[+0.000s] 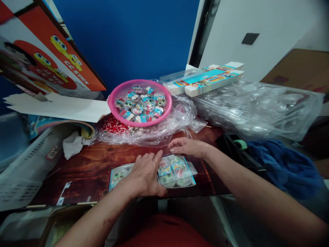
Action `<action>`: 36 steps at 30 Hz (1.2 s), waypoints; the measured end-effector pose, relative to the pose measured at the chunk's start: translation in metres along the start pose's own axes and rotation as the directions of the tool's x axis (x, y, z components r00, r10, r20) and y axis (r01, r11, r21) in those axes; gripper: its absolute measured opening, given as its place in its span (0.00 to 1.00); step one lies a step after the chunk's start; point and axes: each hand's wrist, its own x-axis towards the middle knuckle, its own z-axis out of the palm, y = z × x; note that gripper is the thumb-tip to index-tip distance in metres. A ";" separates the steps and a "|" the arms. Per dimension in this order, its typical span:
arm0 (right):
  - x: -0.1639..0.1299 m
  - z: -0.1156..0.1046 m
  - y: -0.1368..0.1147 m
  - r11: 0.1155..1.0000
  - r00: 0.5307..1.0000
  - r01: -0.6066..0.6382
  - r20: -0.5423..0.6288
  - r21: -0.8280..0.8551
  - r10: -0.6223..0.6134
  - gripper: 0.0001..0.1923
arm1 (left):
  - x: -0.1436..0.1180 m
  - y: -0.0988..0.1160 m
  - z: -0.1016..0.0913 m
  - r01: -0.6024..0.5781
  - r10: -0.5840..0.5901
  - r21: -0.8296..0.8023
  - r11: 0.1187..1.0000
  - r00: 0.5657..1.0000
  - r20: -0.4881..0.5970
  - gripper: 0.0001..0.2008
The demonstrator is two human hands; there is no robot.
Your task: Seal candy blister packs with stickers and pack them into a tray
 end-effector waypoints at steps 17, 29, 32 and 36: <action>-0.008 0.012 0.005 0.988 0.965 -0.154 -0.217 -0.011 0.148 0.03 | -0.002 -0.004 -0.003 -0.119 0.121 0.035 0.992 0.990 -0.076 0.47; -0.064 0.040 0.005 0.937 0.903 -0.267 -0.282 0.226 0.325 0.28 | -0.010 -0.002 -0.001 -0.126 0.133 0.101 0.987 0.989 -0.061 0.45; -0.072 0.046 0.005 0.936 0.913 -0.228 -0.276 0.268 0.301 0.27 | -0.009 -0.001 -0.003 -0.115 0.119 0.099 0.988 0.992 -0.031 0.47; -0.080 0.052 0.007 0.936 0.926 -0.177 -0.270 0.304 0.263 0.25 | -0.010 0.008 -0.003 -0.106 0.116 0.154 0.982 0.992 -0.055 0.45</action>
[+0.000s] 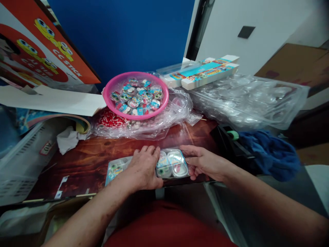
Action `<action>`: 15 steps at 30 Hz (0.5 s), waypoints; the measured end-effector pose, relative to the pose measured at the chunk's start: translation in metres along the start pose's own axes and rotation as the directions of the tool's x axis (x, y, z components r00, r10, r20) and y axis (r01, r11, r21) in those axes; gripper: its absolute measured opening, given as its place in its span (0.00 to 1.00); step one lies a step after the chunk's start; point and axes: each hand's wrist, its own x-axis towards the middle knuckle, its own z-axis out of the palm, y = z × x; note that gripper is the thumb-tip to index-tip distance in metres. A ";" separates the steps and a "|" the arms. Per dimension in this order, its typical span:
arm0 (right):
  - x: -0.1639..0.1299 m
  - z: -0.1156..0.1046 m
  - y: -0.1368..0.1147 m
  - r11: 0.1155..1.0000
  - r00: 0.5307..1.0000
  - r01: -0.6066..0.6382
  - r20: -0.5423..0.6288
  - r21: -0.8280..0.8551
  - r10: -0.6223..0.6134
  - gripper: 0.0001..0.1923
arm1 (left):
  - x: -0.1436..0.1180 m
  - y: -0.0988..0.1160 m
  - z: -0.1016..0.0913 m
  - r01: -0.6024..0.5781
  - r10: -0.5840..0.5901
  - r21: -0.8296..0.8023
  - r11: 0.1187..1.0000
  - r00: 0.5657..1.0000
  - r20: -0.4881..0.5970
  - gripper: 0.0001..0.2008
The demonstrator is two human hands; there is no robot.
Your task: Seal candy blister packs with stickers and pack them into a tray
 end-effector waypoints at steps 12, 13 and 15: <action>-0.011 0.002 0.017 0.998 0.991 -0.051 -0.121 0.035 0.055 0.24 | 0.007 0.006 0.003 0.030 -0.033 0.031 0.999 0.994 0.107 0.49; -0.012 0.002 0.018 0.997 0.992 -0.062 -0.111 0.051 0.067 0.25 | 0.008 0.006 0.002 0.036 -0.039 0.026 0.999 0.992 0.119 0.50; -0.015 0.003 0.021 0.990 0.991 -0.078 -0.100 0.114 0.089 0.26 | 0.009 0.007 0.001 0.040 -0.043 0.023 0.999 0.990 0.132 0.51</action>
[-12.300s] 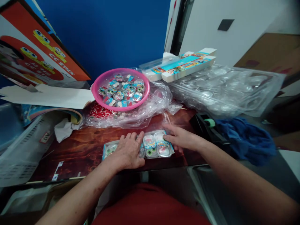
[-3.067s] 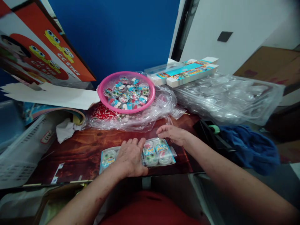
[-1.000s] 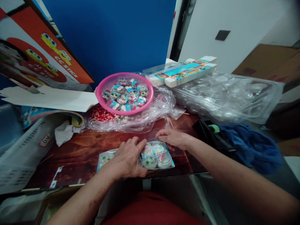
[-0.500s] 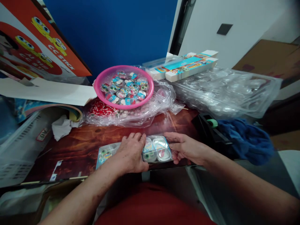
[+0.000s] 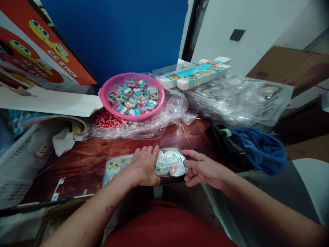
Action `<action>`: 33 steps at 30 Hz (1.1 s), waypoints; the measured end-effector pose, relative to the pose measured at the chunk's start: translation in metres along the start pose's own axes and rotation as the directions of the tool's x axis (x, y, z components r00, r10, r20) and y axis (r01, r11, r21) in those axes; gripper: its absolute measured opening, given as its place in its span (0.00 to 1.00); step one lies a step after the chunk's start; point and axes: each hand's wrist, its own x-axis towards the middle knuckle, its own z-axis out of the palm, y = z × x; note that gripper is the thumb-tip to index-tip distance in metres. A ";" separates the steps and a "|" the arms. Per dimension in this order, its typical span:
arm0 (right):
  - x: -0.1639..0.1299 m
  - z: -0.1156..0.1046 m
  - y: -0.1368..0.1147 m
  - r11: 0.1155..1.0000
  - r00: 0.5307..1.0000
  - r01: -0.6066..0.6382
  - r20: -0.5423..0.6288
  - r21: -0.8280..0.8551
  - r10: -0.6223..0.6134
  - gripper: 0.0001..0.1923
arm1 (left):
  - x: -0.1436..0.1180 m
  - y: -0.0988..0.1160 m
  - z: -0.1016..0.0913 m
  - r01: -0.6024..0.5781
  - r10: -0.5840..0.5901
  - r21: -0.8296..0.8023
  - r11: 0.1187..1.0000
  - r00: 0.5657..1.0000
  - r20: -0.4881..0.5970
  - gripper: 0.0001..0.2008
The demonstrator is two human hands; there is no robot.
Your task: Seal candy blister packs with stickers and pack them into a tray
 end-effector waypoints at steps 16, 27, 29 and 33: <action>0.005 0.011 0.057 0.912 0.929 0.352 -0.200 0.211 -0.312 0.20 | -0.005 -0.007 0.012 -0.106 0.107 0.024 0.994 0.991 -0.075 0.59; 0.019 0.008 0.077 0.255 0.460 0.578 0.052 -0.775 -0.886 0.20 | -0.011 -0.017 0.012 -0.128 0.125 -0.035 0.991 0.989 -0.073 0.49; 0.021 0.006 0.078 0.040 0.393 0.517 0.196 -0.855 -0.898 0.22 | -0.011 -0.018 0.011 -0.143 0.141 -0.026 0.989 0.988 -0.058 0.53; 0.023 0.005 0.074 -0.194 0.379 0.345 0.326 -0.918 -0.866 0.23 | -0.011 -0.017 0.010 -0.136 0.135 -0.019 0.991 0.989 -0.061 0.52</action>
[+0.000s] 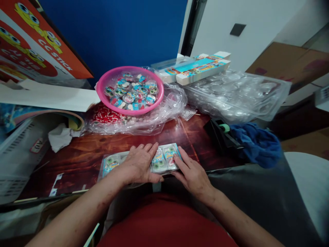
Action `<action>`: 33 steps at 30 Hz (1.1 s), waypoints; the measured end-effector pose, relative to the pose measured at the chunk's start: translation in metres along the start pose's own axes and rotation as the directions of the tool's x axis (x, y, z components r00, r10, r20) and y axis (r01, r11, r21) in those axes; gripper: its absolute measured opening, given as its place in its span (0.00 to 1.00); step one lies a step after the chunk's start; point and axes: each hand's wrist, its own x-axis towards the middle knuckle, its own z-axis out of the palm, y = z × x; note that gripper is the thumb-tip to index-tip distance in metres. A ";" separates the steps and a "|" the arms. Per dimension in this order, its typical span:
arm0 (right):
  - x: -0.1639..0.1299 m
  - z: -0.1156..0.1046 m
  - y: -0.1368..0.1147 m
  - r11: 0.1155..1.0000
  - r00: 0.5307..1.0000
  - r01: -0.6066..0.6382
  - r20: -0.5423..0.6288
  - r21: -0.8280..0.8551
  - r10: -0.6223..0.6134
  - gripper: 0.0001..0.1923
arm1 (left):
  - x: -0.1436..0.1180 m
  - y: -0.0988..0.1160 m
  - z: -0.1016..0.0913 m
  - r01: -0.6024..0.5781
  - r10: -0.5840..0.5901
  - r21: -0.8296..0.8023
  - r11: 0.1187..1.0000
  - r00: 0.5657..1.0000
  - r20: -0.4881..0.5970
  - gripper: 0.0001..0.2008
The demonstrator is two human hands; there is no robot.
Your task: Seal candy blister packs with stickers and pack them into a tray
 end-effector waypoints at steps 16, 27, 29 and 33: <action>0.005 0.007 -0.004 0.997 0.986 0.061 -0.158 0.044 -0.054 0.16 | -0.012 -0.007 -0.017 -0.125 0.126 -0.013 0.992 0.987 0.103 0.42; 0.004 0.011 -0.003 0.996 0.981 0.081 -0.173 -0.028 -0.085 0.16 | -0.021 0.002 -0.013 -0.031 0.027 0.139 0.990 0.999 0.027 0.40; 0.004 0.012 -0.003 0.995 0.982 0.090 -0.164 -0.050 -0.097 0.16 | -0.024 0.001 -0.008 -0.038 0.038 0.174 0.984 0.999 0.002 0.41; 0.003 0.014 -0.002 0.983 0.973 0.132 -0.175 -0.128 -0.153 0.15 | -0.027 -0.003 -0.001 -0.034 0.040 0.185 0.982 0.999 -0.026 0.45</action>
